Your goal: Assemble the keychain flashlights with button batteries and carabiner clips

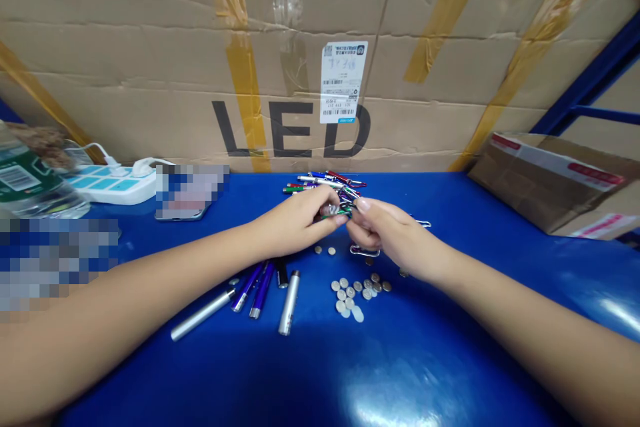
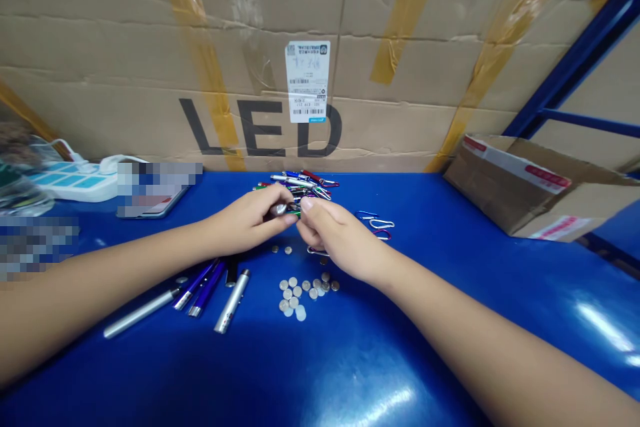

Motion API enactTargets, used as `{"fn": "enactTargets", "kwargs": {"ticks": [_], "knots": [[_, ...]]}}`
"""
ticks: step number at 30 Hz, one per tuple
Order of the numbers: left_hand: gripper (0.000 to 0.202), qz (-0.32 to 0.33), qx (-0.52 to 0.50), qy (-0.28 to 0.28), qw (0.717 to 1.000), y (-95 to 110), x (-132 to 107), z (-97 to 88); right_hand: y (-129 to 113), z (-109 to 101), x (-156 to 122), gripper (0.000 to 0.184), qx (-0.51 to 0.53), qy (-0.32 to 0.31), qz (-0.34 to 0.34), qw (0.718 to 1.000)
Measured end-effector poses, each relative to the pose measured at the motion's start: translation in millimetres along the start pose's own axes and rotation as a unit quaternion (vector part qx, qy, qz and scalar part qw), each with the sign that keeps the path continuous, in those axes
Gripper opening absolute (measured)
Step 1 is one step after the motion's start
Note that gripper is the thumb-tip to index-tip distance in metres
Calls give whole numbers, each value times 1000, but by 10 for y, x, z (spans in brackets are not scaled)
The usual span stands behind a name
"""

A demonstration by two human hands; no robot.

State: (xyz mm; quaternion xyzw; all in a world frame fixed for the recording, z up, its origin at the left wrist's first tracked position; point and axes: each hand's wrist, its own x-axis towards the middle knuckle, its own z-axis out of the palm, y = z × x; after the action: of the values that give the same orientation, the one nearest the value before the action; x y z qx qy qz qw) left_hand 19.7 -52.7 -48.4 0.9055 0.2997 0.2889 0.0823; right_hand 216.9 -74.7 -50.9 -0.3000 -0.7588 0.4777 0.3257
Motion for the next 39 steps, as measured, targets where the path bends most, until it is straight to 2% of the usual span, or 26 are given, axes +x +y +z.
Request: {"fn": "enactTargets", "kwargs": {"ticks": [3, 8, 11, 18, 24, 33, 39], "knots": [[12, -53, -12, -2, 999, 25, 7, -32, -6, -44, 0, 45, 8, 9, -5, 1000], [23, 9, -14, -62, 998, 38, 44, -80, -16, -72, -3, 44, 26, -1, -20, 999], [24, 39, -19, -74, 996, 46, 56, -74, -15, -66, 1, 44, 43, -5, -19, 999], [14, 42, -13, -27, 999, 80, 28, -15, 2, -66, 24, 44, 60, -4, -11, 998], [15, 21, -4, 19, 1000, 123, 25, 33, 13, -45, 44, 45, 58, 4, 3, 998], [18, -56, -61, 41, 996, 242, 25, 53, 15, -70, 41, 46, -84, 53, -31, 995], [20, -71, -29, 65, 995, 285, 32, 89, 8, -42, 64, 46, -79, 55, -25, 995]]}}
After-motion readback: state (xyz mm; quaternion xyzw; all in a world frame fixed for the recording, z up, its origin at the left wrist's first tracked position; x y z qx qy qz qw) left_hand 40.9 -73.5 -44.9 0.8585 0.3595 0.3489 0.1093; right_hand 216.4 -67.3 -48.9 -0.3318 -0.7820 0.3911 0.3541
